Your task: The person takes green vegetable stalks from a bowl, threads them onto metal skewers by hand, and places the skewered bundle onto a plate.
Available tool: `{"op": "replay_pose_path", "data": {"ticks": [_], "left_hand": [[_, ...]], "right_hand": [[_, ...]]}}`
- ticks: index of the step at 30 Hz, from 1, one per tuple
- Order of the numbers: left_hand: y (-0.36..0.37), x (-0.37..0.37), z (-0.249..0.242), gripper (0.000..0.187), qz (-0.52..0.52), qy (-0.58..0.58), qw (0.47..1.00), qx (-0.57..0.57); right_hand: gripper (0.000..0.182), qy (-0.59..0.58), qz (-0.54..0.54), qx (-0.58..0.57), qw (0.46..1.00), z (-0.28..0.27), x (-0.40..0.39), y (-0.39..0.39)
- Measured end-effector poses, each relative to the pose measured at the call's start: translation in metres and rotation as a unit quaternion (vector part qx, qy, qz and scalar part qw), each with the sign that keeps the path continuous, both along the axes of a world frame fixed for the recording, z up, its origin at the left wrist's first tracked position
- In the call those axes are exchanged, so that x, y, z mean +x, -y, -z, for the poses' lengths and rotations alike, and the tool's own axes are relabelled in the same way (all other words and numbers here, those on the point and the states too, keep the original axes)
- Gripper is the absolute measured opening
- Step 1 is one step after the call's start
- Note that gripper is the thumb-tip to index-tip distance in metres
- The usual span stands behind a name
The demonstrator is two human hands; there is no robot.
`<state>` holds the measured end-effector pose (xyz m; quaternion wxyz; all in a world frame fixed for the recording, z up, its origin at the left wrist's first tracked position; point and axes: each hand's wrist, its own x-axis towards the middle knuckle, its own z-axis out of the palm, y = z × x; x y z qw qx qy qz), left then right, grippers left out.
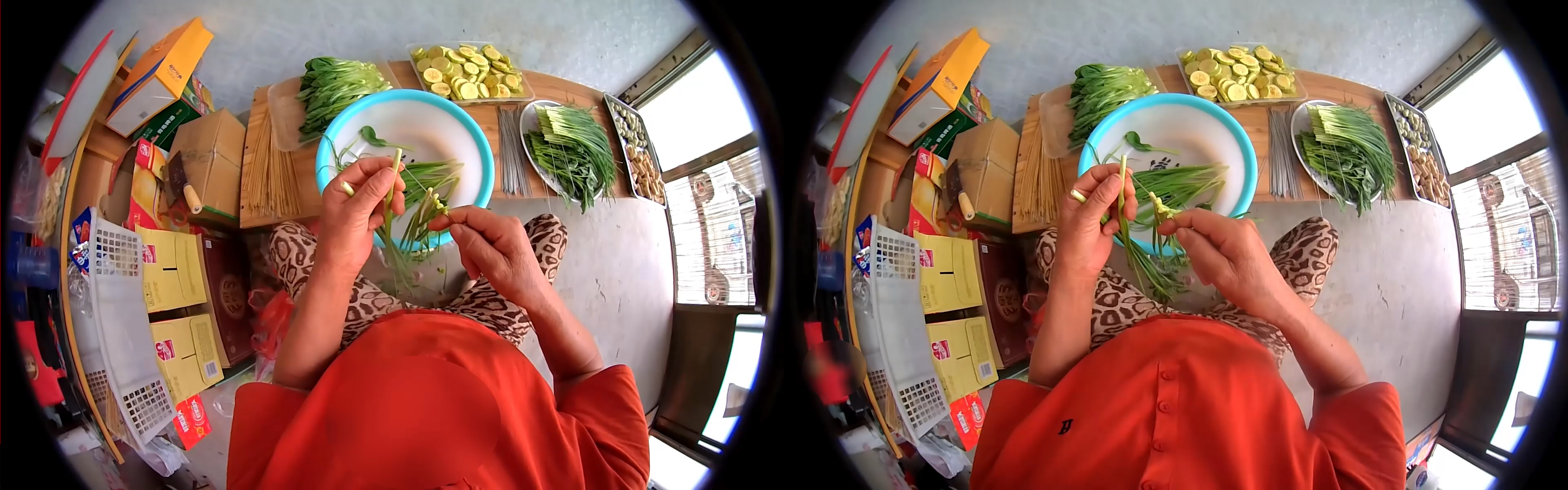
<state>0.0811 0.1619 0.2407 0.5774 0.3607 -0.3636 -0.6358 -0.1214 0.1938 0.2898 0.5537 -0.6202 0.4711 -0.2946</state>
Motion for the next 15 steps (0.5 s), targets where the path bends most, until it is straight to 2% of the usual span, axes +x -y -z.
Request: {"op": "replay_pose_path", "data": {"ticks": [15], "left_hand": [[0.001,0.006,0.009,0.017,-0.016,0.024,1.000,0.006]], "right_hand": [[0.023,-0.013,-0.016,-0.009,1.000,0.012,0.003,0.004]]}}
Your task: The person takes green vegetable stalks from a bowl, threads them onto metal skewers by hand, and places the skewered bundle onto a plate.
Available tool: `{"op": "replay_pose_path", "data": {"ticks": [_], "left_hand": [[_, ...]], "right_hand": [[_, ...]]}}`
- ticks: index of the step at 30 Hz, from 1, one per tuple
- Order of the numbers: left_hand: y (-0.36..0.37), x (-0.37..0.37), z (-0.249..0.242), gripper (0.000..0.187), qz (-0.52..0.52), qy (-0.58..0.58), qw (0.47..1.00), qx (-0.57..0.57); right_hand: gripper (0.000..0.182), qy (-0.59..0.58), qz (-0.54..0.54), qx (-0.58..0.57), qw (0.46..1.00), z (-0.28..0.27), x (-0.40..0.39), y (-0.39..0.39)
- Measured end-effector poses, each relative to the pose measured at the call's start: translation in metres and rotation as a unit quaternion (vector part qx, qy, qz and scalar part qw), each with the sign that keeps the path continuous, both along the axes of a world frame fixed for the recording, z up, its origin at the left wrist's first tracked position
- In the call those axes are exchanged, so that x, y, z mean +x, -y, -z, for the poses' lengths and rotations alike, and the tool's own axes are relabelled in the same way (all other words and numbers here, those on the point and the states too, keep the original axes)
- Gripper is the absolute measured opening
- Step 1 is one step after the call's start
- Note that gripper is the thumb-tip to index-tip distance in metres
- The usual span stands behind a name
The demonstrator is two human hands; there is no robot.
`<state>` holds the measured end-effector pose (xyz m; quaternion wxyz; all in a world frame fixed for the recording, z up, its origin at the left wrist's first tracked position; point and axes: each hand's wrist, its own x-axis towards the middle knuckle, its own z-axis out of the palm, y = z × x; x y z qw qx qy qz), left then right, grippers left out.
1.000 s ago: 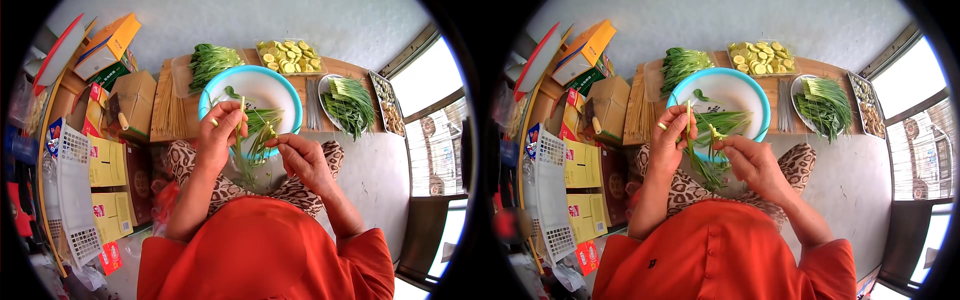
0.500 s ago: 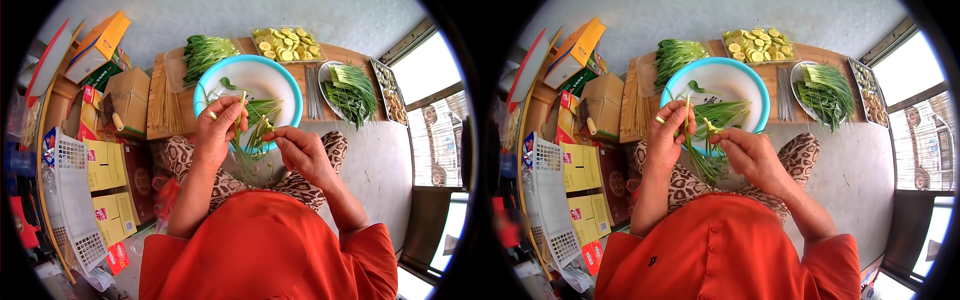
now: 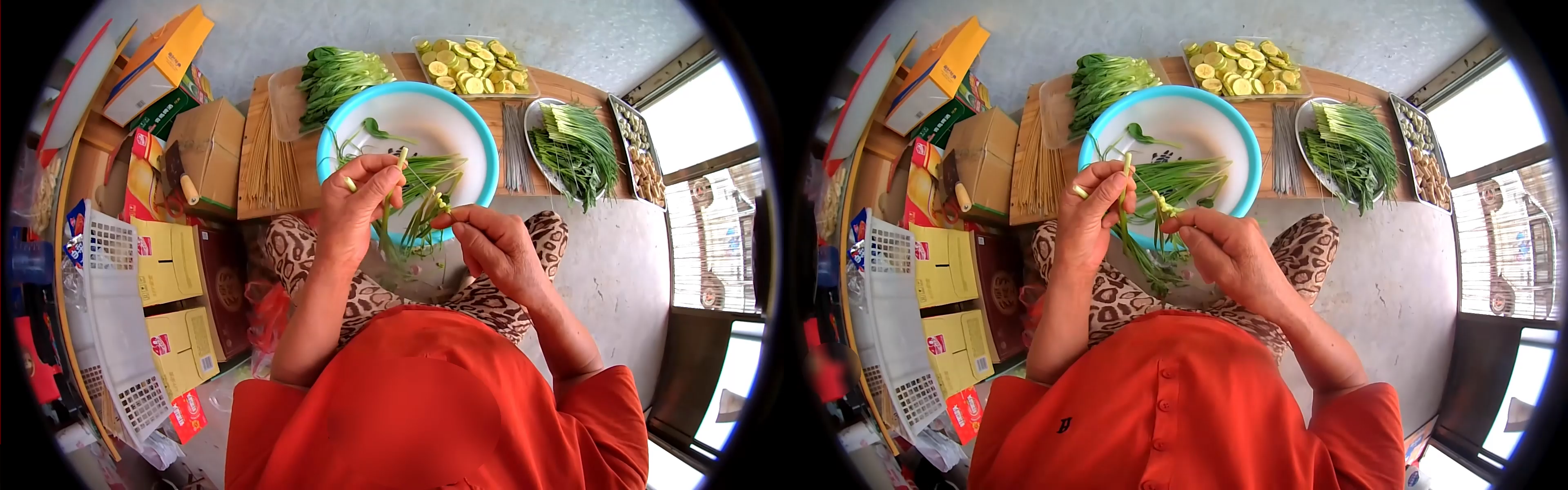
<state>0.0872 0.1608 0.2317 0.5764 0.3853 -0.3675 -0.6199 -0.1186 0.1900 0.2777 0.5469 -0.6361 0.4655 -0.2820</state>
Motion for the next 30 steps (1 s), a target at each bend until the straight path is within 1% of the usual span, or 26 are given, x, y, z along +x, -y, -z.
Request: {"op": "replay_pose_path", "data": {"ticks": [4,9,13,16,18,21,23,25,29,30], "left_hand": [[0.001,0.002,0.004,0.017,-0.005,0.011,1.000,-0.005],[0.002,0.004,0.005,0.016,-0.004,0.037,0.998,-0.041],[0.001,0.003,0.002,0.014,-0.011,0.036,0.998,-0.049],[0.000,0.004,0.001,0.014,0.009,0.054,0.997,-0.047],[-0.001,0.002,-0.001,0.013,0.059,0.081,0.994,-0.049],[-0.001,-0.007,0.001,0.013,0.075,0.083,0.992,-0.057],[0.002,-0.003,0.008,0.013,0.086,0.107,0.989,-0.061],[0.005,-0.003,0.013,0.014,0.033,0.161,0.973,-0.164],[0.006,0.011,0.021,0.018,0.038,0.154,0.979,-0.131],[0.007,0.016,0.025,0.019,0.073,0.138,0.983,-0.099]], "right_hand": [[0.023,-0.007,-0.008,0.001,1.000,-0.001,0.000,0.000],[0.023,-0.018,-0.013,0.001,1.000,-0.001,-0.001,0.000],[0.020,-0.017,0.001,0.011,1.000,-0.003,-0.001,-0.002],[0.020,-0.017,0.000,0.021,1.000,-0.006,-0.001,-0.002],[0.021,-0.018,-0.003,0.024,1.000,-0.005,-0.001,0.000],[0.021,-0.001,0.003,0.027,1.000,-0.004,0.001,0.004],[0.021,0.015,0.005,0.035,0.999,-0.003,0.001,0.008],[0.021,0.026,0.012,0.031,0.999,0.002,0.001,0.011],[0.023,0.054,0.039,0.040,0.997,0.010,-0.007,0.014],[0.023,0.057,0.048,0.048,0.996,0.013,-0.008,0.015]]}}
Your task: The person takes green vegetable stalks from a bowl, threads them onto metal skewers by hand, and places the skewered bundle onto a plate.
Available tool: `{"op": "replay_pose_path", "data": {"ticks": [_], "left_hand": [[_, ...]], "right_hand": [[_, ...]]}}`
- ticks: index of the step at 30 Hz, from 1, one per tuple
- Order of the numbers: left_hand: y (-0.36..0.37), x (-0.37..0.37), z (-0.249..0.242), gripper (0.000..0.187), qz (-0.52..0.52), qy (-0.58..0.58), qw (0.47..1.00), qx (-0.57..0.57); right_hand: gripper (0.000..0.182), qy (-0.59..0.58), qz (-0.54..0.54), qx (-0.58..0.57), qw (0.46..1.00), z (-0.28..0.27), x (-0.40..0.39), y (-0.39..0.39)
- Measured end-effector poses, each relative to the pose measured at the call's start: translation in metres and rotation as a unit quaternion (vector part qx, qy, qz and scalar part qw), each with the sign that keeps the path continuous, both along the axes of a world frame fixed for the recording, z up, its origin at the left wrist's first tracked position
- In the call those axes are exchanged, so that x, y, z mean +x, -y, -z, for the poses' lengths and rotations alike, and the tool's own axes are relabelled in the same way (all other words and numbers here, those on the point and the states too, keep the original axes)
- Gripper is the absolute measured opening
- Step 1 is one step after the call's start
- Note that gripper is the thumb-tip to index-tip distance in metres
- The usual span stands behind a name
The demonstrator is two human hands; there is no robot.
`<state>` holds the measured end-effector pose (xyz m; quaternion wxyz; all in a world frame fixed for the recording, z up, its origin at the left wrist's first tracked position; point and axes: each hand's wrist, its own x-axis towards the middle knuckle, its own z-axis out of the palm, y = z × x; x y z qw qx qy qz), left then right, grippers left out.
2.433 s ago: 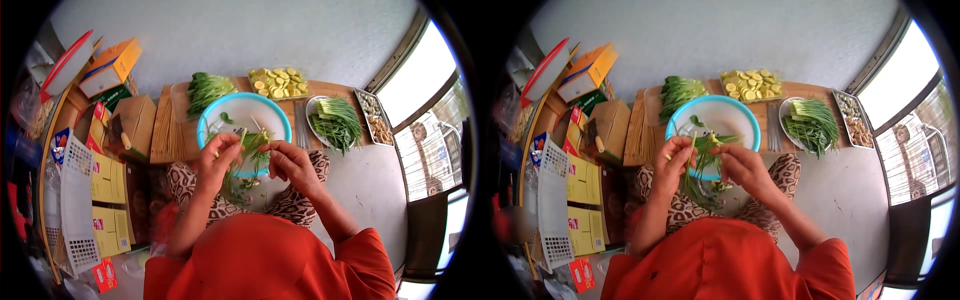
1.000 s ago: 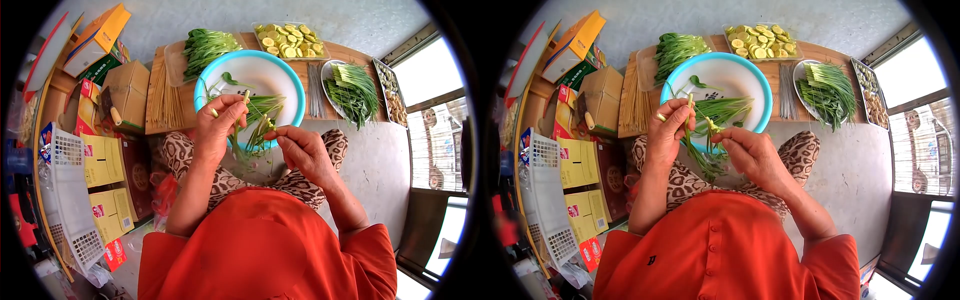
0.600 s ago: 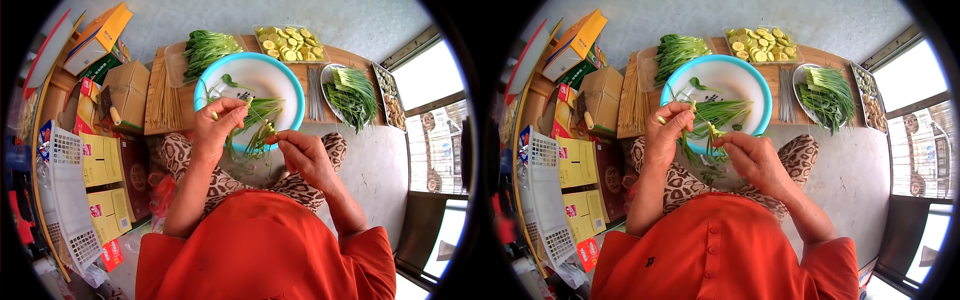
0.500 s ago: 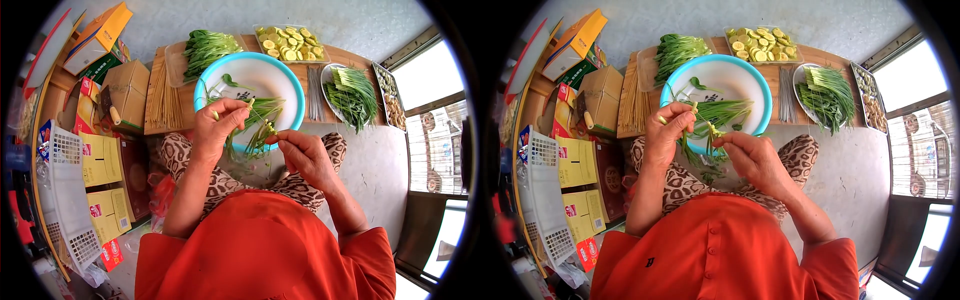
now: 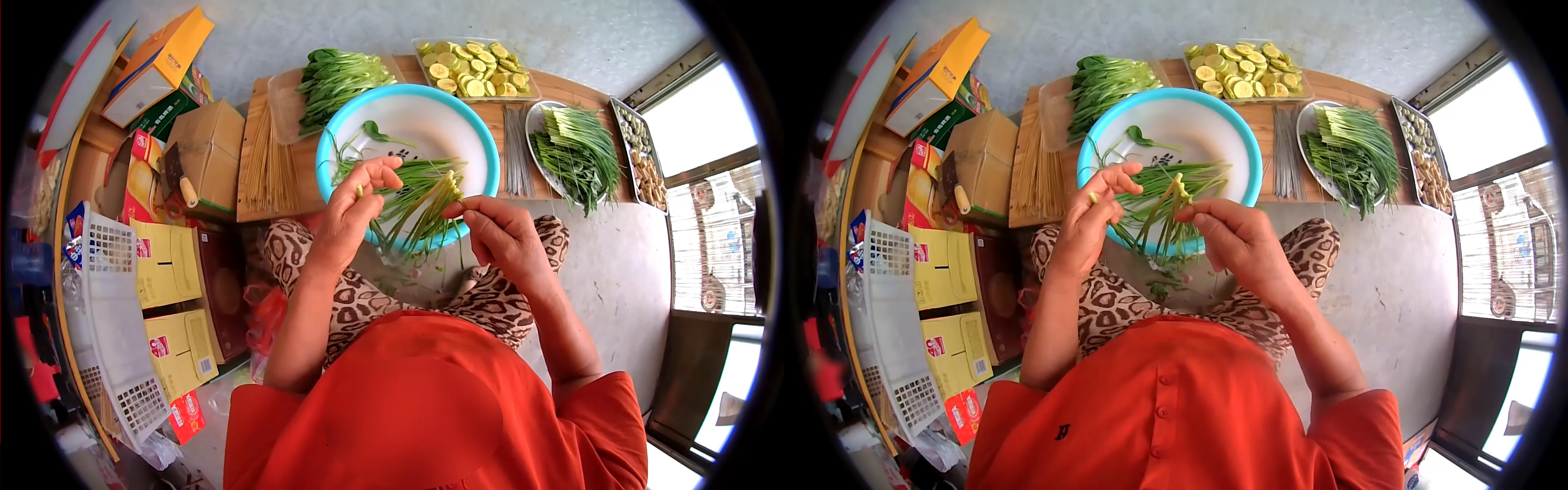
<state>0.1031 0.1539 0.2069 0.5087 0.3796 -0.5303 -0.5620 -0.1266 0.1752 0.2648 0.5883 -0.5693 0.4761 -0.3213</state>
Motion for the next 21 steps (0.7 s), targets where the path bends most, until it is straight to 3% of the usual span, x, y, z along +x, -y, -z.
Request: {"op": "replay_pose_path", "data": {"ticks": [3,6,11,13,15,18,21], "left_hand": [[0.004,0.002,0.007,0.019,0.030,0.000,0.998,0.049],[0.008,-0.001,0.019,0.031,-0.002,0.030,0.999,0.041],[0.006,-0.004,0.016,0.033,-0.036,0.099,0.994,0.014],[0.005,-0.004,0.012,0.038,-0.025,-0.030,0.998,0.044],[0.006,-0.003,0.015,0.041,-0.015,-0.037,0.999,0.026],[0.002,-0.010,0.011,0.034,-0.062,-0.011,0.998,-0.028],[0.002,-0.014,0.011,0.023,-0.071,-0.066,0.994,-0.048]], "right_hand": [[0.024,0.012,-0.002,0.025,1.000,0.000,-0.002,-0.001],[0.022,0.006,-0.025,0.032,0.999,0.000,-0.003,-0.003],[0.022,0.008,-0.029,0.042,0.999,0.007,-0.001,-0.006],[0.022,0.008,-0.037,0.043,0.998,0.010,0.000,-0.007],[0.022,0.010,-0.040,0.046,0.998,0.010,0.002,-0.007],[0.021,0.017,-0.044,0.052,0.997,0.010,0.005,-0.009],[0.021,0.024,-0.045,0.056,0.997,0.009,0.007,-0.011]]}}
